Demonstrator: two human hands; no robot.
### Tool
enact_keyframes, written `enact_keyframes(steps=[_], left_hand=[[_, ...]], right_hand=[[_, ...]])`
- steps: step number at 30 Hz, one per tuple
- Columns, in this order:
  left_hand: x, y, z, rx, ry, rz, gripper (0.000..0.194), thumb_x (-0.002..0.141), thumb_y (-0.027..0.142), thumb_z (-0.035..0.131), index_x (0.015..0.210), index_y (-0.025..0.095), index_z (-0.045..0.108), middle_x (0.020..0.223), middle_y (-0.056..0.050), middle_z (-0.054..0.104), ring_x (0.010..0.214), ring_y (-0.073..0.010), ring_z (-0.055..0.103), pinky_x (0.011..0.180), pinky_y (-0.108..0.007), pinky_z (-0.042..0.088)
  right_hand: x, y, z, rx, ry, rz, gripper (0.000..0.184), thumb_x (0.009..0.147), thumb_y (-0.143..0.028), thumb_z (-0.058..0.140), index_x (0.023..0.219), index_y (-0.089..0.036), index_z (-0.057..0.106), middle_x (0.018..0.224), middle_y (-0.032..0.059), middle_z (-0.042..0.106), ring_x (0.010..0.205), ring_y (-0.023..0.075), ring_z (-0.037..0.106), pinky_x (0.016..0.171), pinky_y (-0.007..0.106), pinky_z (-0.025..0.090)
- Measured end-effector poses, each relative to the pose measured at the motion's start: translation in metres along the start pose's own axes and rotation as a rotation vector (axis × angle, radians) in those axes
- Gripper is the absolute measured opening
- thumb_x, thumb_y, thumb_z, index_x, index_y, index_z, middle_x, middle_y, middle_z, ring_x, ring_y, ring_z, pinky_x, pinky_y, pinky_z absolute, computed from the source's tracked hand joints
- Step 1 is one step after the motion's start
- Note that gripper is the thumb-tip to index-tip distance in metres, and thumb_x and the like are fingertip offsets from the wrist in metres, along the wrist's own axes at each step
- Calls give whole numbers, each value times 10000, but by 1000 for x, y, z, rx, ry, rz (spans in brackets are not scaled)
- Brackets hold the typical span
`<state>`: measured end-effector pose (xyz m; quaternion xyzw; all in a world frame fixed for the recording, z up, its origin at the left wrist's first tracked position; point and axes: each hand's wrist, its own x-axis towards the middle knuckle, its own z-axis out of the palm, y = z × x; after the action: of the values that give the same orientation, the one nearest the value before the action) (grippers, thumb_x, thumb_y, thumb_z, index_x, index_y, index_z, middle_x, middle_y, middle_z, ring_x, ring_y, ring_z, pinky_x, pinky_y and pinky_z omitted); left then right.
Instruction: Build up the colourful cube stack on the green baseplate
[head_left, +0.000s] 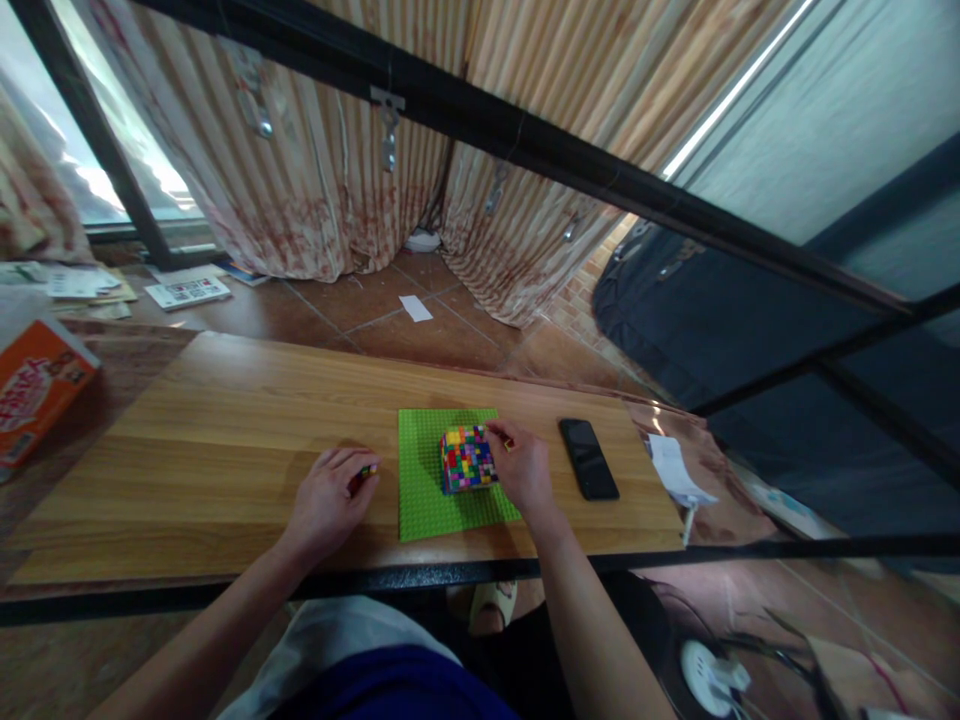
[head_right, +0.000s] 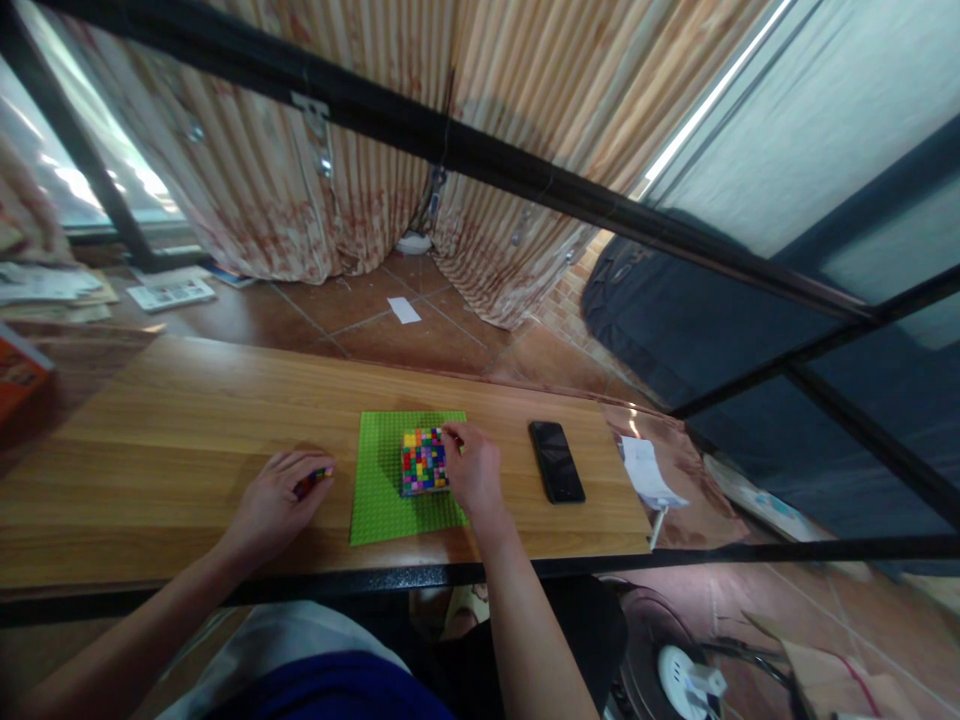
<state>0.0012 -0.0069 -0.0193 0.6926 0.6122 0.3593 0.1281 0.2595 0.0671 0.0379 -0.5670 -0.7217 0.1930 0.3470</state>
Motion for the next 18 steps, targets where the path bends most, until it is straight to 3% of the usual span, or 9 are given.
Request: enact_keyframes(steps=[9, 18], left_hand=[[-1, -1, 1, 8, -3, 18, 264, 874, 351, 490, 942, 196, 692, 977, -79, 714, 974, -231, 618, 914, -388, 466], [-1, 0, 0, -1, -13, 14, 256, 873, 357, 490, 931, 209, 691, 973, -74, 715, 961, -228, 621, 904, -385, 472]], right_hand=[[9, 4, 10, 40, 70, 77, 223, 866, -314, 562, 929, -167, 718, 897, 82, 718, 785, 193, 640, 747, 322, 497], [8, 5, 18, 124, 81, 101, 197, 849, -306, 571, 775, -190, 713, 786, 47, 701, 752, 180, 620, 739, 303, 480]])
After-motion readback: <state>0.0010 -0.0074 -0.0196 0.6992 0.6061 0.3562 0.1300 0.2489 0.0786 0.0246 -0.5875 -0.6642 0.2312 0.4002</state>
